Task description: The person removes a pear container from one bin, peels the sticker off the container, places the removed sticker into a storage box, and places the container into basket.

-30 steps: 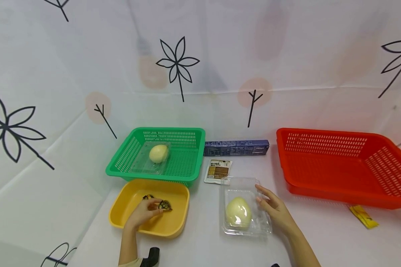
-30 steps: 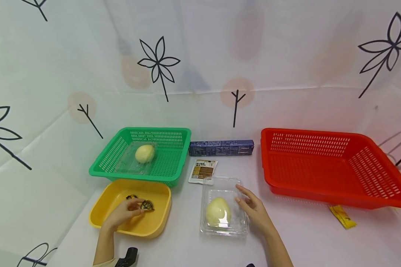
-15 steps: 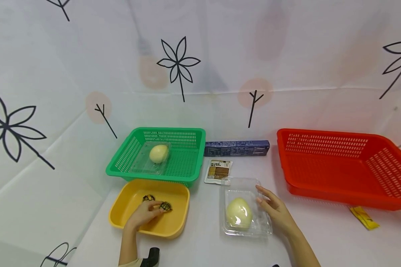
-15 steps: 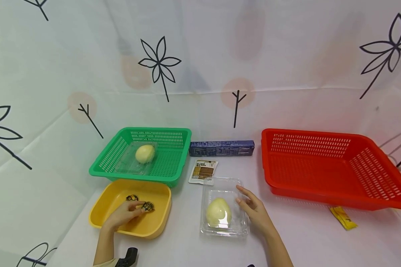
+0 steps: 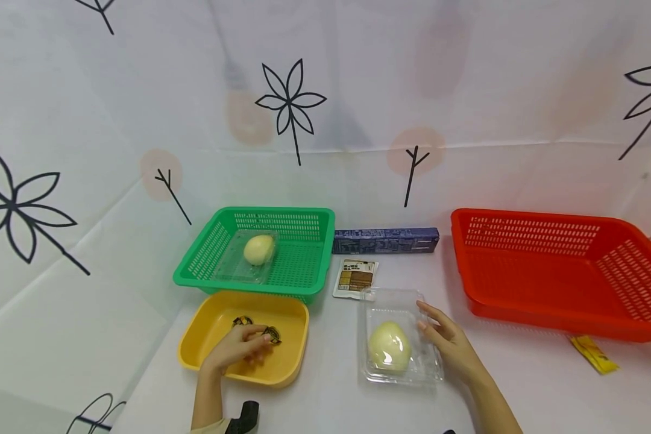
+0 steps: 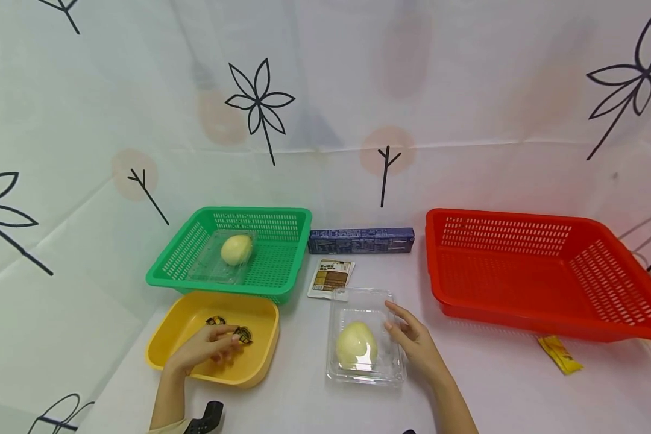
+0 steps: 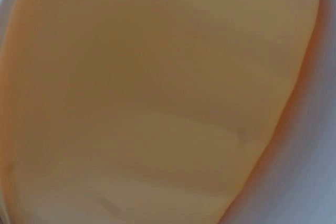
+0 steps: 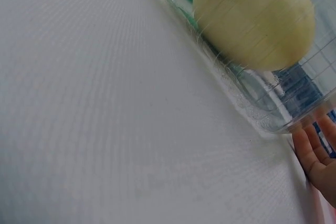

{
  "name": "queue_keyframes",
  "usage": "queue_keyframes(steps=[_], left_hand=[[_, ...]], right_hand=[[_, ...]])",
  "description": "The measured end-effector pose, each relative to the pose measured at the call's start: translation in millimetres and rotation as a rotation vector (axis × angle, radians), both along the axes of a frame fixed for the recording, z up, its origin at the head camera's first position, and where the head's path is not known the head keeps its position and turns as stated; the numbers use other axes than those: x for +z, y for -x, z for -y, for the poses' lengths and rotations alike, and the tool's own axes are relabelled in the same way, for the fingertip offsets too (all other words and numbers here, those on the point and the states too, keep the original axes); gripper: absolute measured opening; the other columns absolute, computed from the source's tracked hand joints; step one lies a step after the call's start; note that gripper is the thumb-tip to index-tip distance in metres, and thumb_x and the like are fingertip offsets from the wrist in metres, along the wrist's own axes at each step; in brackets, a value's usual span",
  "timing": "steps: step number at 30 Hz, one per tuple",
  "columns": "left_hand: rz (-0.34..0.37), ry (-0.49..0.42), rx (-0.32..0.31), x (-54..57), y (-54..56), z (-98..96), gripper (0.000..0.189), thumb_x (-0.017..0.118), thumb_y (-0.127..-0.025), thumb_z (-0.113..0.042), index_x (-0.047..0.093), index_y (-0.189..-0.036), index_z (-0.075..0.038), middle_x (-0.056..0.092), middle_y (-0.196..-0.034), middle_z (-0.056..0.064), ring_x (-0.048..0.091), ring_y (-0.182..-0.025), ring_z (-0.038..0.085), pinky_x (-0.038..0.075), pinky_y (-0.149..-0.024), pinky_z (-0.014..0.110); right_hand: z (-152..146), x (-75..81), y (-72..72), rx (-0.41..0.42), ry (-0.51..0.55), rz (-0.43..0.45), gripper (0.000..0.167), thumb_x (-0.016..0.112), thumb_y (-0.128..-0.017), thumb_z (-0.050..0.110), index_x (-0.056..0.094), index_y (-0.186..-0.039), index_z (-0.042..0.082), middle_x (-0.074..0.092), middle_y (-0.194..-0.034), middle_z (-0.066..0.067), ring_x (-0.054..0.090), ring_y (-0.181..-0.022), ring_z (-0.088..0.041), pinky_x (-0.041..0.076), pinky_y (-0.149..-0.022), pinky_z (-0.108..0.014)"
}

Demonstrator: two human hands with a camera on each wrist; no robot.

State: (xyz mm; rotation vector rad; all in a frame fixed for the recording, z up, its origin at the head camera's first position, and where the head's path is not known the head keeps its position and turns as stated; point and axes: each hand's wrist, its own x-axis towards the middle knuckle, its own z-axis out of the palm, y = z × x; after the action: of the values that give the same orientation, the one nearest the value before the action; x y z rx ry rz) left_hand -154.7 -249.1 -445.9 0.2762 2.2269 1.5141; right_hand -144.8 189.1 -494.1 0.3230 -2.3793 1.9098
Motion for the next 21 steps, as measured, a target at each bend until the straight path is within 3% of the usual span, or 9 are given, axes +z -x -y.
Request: queue_keyframes(steps=[8,13,19,21], left_hand=[[0.032,-0.007,0.016,-1.5,0.7,-1.9,0.06,0.053,-0.096,-0.021,0.034,-0.128,0.025,0.067,-0.096,0.025,0.065,-0.081,0.028,0.055,-0.067,0.038],[0.03,-0.006,0.025,-2.2,0.4,-2.3,0.059,0.053,-0.096,-0.022,0.035,-0.127,0.025,0.067,-0.092,0.023,0.063,-0.075,0.023,0.055,-0.065,0.036],[0.009,0.027,0.003,-1.0,1.3,-2.9,0.044,0.053,-0.097,-0.02,0.049,-0.116,0.019,0.063,-0.075,0.015,0.054,-0.063,0.016,0.05,-0.058,0.028],[0.0,0.069,-0.003,-0.4,0.7,-3.3,0.047,0.053,-0.096,-0.022,0.048,-0.117,0.02,0.062,-0.072,0.012,0.054,-0.062,0.014,0.048,-0.058,0.026]], right_hand=[[-0.4,0.9,-0.1,0.0,0.002,0.006,0.042,0.053,-0.095,0.013,0.047,-0.137,0.01,0.047,-0.134,0.009,0.055,-0.101,0.003,0.047,-0.081,-0.021],[-0.9,0.6,0.4,0.009,0.003,0.001,0.042,0.053,-0.095,0.013,0.046,-0.136,0.005,0.046,-0.13,0.019,0.055,-0.1,0.002,0.047,-0.08,-0.021],[-1.2,-0.1,0.8,0.01,0.009,-0.006,0.041,0.053,-0.095,0.012,0.049,-0.136,0.013,0.048,-0.135,0.009,0.055,-0.102,0.002,0.047,-0.081,-0.021],[-1.1,-0.3,0.6,0.006,0.006,-0.005,0.04,0.053,-0.095,0.013,0.049,-0.136,0.012,0.048,-0.135,0.009,0.055,-0.102,0.003,0.047,-0.081,-0.021]])
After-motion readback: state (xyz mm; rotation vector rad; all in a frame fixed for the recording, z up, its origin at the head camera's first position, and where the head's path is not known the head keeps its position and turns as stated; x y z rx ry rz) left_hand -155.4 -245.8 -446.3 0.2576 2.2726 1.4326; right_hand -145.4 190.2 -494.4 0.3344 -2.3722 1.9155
